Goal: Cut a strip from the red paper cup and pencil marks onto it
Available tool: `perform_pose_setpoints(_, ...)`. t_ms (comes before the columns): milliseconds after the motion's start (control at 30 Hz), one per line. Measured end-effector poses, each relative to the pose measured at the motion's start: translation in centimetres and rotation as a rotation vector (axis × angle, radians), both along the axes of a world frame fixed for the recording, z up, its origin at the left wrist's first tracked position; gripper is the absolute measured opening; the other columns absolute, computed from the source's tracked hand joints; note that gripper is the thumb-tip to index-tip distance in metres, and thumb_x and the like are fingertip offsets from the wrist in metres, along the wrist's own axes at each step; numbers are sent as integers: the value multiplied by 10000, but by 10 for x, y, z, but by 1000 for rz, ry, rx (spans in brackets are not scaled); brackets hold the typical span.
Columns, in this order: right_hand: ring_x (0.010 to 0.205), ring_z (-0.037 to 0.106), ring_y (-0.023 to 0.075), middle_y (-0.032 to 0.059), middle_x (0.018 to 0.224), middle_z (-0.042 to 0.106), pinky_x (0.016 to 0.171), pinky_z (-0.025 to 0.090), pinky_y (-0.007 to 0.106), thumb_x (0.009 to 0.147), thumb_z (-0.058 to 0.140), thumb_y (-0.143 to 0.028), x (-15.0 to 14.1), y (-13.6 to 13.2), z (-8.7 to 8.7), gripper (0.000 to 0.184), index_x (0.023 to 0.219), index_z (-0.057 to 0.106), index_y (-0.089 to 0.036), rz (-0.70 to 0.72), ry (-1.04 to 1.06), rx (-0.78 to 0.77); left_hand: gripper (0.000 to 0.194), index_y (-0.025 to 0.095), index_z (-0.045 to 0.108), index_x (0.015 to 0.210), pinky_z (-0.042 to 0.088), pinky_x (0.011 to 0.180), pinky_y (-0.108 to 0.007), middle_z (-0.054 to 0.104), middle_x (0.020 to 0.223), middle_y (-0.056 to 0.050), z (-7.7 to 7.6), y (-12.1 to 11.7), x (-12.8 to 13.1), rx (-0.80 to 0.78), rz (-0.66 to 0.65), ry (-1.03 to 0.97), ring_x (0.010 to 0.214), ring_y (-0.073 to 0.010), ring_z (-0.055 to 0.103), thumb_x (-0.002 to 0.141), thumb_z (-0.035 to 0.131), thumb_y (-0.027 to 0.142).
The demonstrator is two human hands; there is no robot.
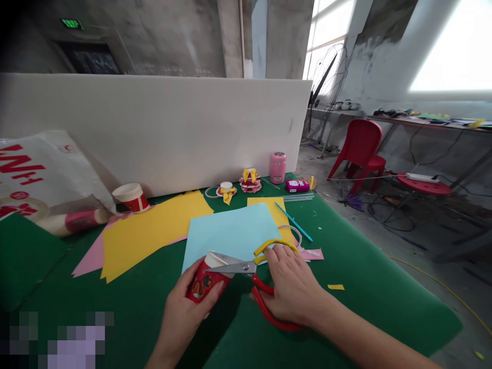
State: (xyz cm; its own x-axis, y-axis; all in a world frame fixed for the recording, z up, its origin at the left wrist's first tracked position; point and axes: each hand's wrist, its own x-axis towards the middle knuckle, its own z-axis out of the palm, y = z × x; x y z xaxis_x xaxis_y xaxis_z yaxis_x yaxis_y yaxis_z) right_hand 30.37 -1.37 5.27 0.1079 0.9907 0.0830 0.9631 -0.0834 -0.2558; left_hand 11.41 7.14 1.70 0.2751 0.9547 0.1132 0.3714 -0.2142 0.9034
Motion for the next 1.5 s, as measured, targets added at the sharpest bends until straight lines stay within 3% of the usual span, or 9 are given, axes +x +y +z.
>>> perform_pose_setpoints(467, 949, 462, 307, 147, 995, 537, 845, 378, 457, 706, 540, -512, 0, 0, 0, 572, 1099, 506, -98, -3, -21, 4, 537, 179, 511, 1113, 471, 754, -362, 590, 1039, -98, -6, 0, 2, 35, 27, 59, 911, -255, 576, 633, 619, 394)
perform_pose_setpoints(867, 935, 481, 302, 148, 983, 559, 829, 399, 441, 714, 539, -428, -7, -4, -2, 515, 1103, 500, -93, 9, -15, -17, 616, 171, 486, 1156, 474, 705, -335, 616, 1043, -100, -1, 1, 1, -95, 35, 126, 862, -258, 598, 631, 599, 472)
perform_pose_setpoints(1100, 854, 530, 294, 150, 923, 588, 749, 438, 426, 738, 504, -445, -8, -1, -4, 474, 1044, 518, -84, 2, 5, -80, 597, 176, 482, 1151, 471, 722, -320, 628, 1010, -85, 0, 0, -1, -113, -14, 56, 848, -249, 603, 636, 615, 448)
perform_pose_setpoints(1200, 786, 550, 278, 139, 879, 598, 688, 455, 410, 743, 494, -434, -7, 0, -5, 450, 1026, 514, -84, -2, 31, -83, 611, 167, 479, 1146, 466, 749, -318, 623, 1033, -93, 2, -1, 0, -192, -35, -57, 894, -258, 593, 621, 639, 433)
perform_pose_setpoints(1333, 794, 547, 281, 131, 899, 595, 687, 448, 416, 737, 502, -423, -5, 0, -5, 453, 1052, 496, -97, 9, 31, -21, 615, 154, 453, 1158, 473, 752, -323, 610, 1082, -118, 7, -3, 1, -408, -78, -332, 953, -268, 577, 639, 630, 431)
perform_pose_setpoints(1500, 796, 536, 277, 128, 911, 592, 689, 443, 418, 734, 508, -427, -2, -3, -1, 454, 1059, 495, -110, 33, 42, 4, 518, 157, 547, 1062, 470, 720, -340, 658, 994, -115, 10, 1, -4, -685, -260, -468, 902, -274, 596, 617, 670, 393)
